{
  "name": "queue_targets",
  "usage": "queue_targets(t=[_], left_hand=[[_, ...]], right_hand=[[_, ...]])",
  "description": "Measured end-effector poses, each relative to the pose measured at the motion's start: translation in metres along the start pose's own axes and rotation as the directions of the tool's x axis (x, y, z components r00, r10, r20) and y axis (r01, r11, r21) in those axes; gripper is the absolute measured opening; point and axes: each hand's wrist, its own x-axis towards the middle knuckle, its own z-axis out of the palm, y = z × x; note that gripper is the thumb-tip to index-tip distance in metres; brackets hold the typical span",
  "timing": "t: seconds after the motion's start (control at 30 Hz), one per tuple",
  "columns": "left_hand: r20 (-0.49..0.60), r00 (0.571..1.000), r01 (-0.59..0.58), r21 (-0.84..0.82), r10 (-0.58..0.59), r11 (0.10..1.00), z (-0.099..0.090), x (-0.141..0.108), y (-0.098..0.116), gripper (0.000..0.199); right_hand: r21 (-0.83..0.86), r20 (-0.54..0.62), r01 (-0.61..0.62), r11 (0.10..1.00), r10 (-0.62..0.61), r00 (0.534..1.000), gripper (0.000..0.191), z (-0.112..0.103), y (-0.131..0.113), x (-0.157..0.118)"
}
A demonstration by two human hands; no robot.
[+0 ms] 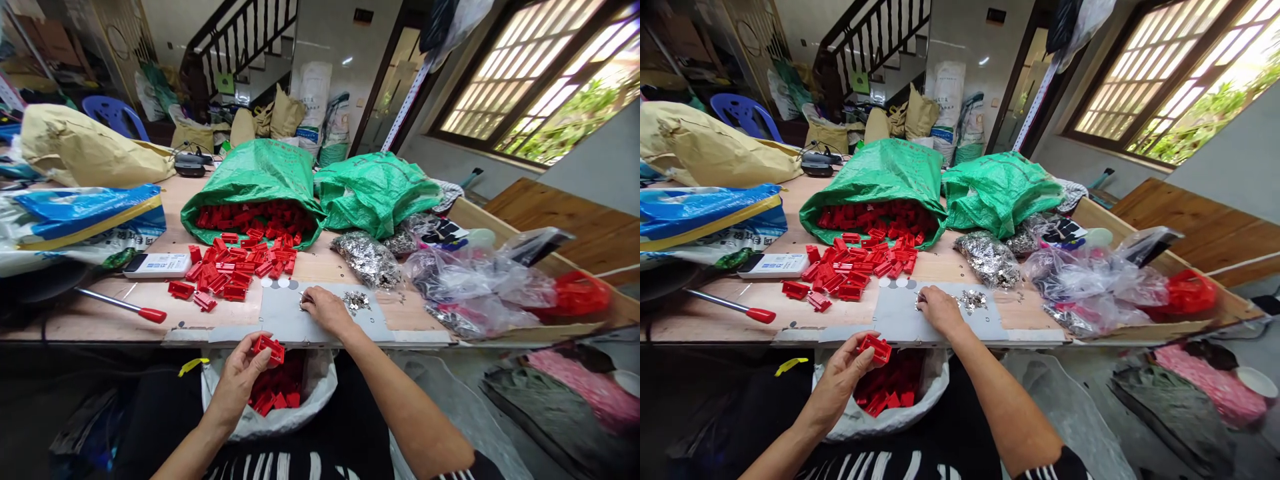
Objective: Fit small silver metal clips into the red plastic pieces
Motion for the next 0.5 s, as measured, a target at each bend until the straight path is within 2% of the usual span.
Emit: queue_targets(t=[0.5], left_hand=[[-0.003,1.0,0.012,-0.019,-0.012,1.0,0.0051,-0.0011,0.0057,0.039]], right_hand=[[0.138,-0.028,0.011,0.99,-0.007,1.0,0.011,-0.0026,0.01,-0.0009]])
